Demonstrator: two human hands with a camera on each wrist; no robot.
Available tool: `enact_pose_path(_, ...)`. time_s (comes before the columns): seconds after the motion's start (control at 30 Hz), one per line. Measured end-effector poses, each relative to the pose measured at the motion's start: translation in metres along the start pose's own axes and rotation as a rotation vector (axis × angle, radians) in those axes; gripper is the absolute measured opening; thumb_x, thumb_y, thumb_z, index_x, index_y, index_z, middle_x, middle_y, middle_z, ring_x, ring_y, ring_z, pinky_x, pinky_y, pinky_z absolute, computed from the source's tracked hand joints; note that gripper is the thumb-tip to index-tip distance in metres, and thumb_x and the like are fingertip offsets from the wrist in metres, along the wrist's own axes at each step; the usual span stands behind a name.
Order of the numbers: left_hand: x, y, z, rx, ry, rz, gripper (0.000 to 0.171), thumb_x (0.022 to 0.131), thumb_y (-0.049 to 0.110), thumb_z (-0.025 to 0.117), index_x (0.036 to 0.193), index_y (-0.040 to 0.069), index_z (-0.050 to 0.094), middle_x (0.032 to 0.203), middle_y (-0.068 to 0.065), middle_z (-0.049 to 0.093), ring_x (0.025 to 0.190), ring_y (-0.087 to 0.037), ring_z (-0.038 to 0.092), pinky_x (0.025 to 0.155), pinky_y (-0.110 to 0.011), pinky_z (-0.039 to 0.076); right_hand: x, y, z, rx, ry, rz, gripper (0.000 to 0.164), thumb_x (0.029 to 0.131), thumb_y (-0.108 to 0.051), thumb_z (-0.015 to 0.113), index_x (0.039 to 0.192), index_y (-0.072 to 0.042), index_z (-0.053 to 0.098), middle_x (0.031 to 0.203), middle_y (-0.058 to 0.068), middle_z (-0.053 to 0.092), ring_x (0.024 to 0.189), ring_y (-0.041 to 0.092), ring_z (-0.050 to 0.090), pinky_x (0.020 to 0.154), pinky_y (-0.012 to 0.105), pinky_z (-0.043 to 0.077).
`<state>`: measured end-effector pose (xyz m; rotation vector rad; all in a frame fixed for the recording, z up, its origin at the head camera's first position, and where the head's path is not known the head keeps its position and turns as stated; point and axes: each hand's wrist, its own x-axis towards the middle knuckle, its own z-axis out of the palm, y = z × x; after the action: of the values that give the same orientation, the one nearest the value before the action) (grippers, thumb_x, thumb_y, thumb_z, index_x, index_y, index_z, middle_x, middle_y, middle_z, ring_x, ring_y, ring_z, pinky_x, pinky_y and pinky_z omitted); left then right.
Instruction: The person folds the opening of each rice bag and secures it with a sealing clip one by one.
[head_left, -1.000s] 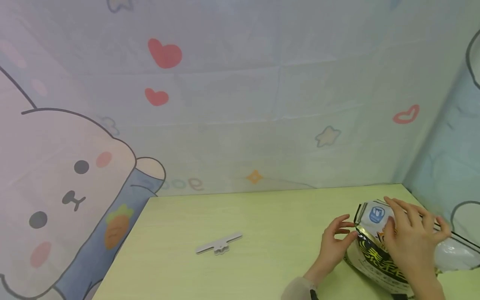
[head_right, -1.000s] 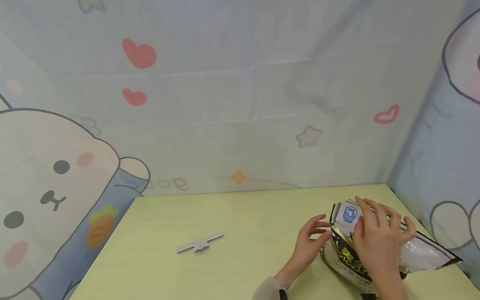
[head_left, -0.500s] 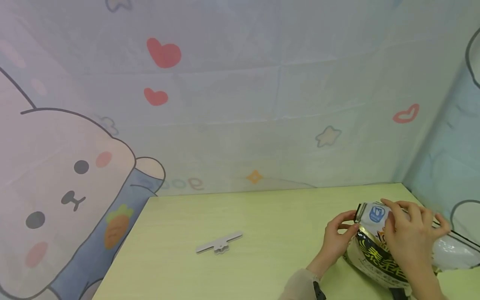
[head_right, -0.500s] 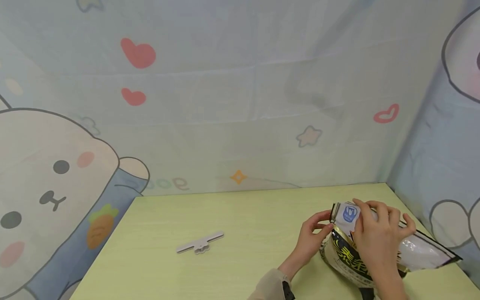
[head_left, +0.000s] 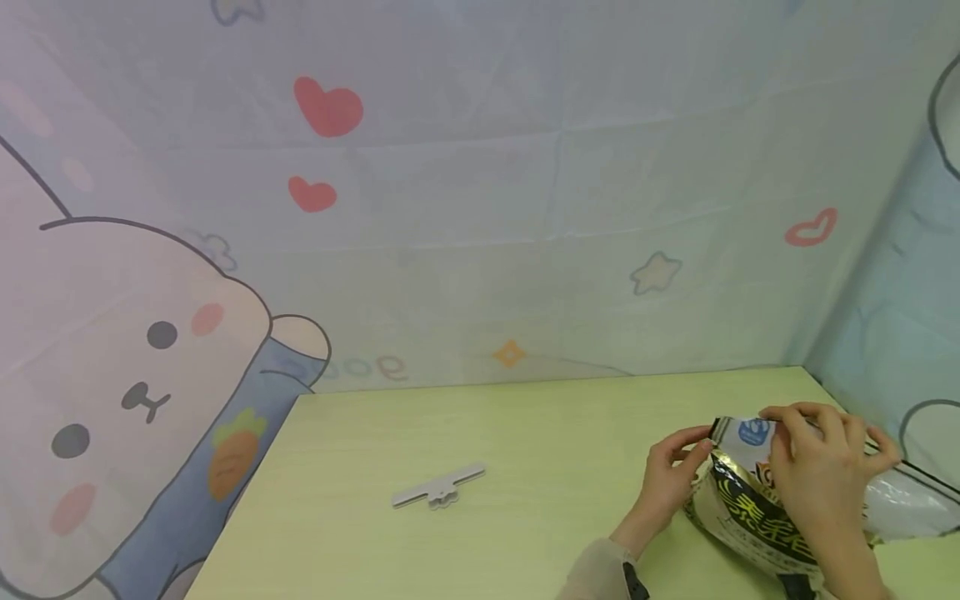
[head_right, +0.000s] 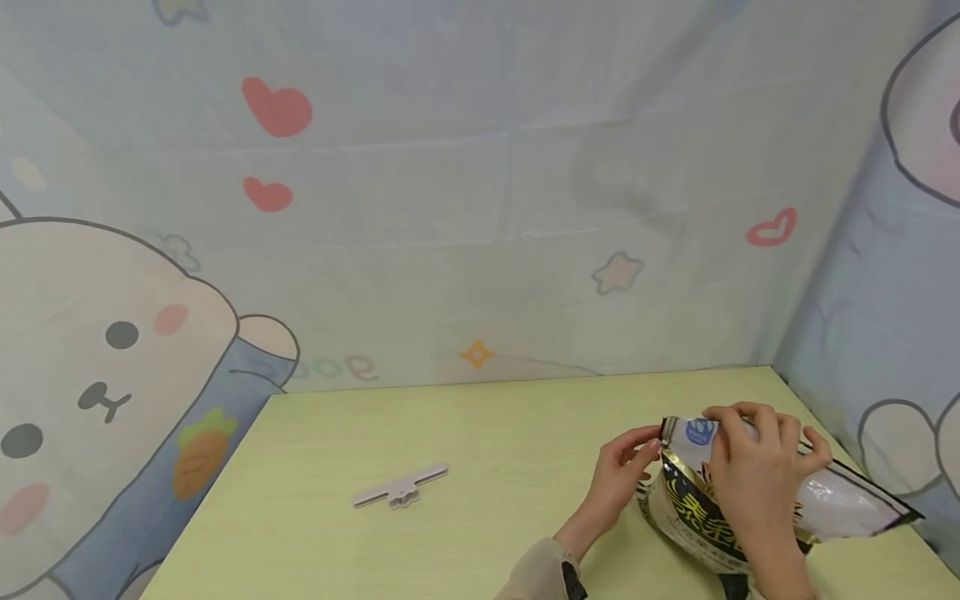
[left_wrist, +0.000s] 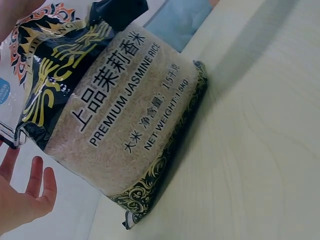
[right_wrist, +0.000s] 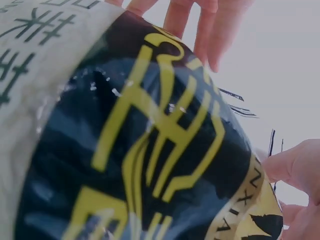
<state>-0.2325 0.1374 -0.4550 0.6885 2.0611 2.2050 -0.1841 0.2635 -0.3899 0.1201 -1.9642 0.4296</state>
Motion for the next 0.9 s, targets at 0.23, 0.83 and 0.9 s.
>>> enact_pose_path(0.23,0.007,0.002,0.003,-0.134,0.047,-0.132,0.027,0.091,0.028,0.048,0.104,0.012,0.064,0.104,-0.005,0.064,0.077,-0.004,0.059,0.06,-0.025,0.05,0.0,0.0,-0.004,0.033,-0.027,-0.027,0.033,0.084,-0.028,0.044,0.075,-0.002,0.062,0.088,0.024,0.056,0.08,0.046,0.038,0.092,0.061,0.005)
enact_pose_path(0.83,0.023,0.002,0.002,-0.234,-0.06,-0.346,0.039,0.09,0.038,0.048,0.109,0.007,0.062,0.112,-0.003,0.06,0.099,-0.019,0.058,0.083,-0.042,0.046,0.001,-0.001,-0.004,0.026,-0.003,-0.087,0.052,0.088,-0.05,0.042,0.069,-0.006,0.061,0.085,0.021,0.057,0.082,0.045,0.039,0.088,0.062,0.007)
enact_pose_path(0.9,0.023,0.003,0.002,-0.23,-0.067,-0.347,0.036,0.09,0.034,0.049,0.107,0.006,0.062,0.11,-0.001,0.06,0.095,-0.016,0.058,0.081,-0.04,0.047,0.001,-0.001,-0.005,0.028,-0.007,-0.088,0.05,0.088,-0.048,0.041,0.068,-0.007,0.061,0.085,0.021,0.057,0.082,0.045,0.038,0.089,0.062,0.007)
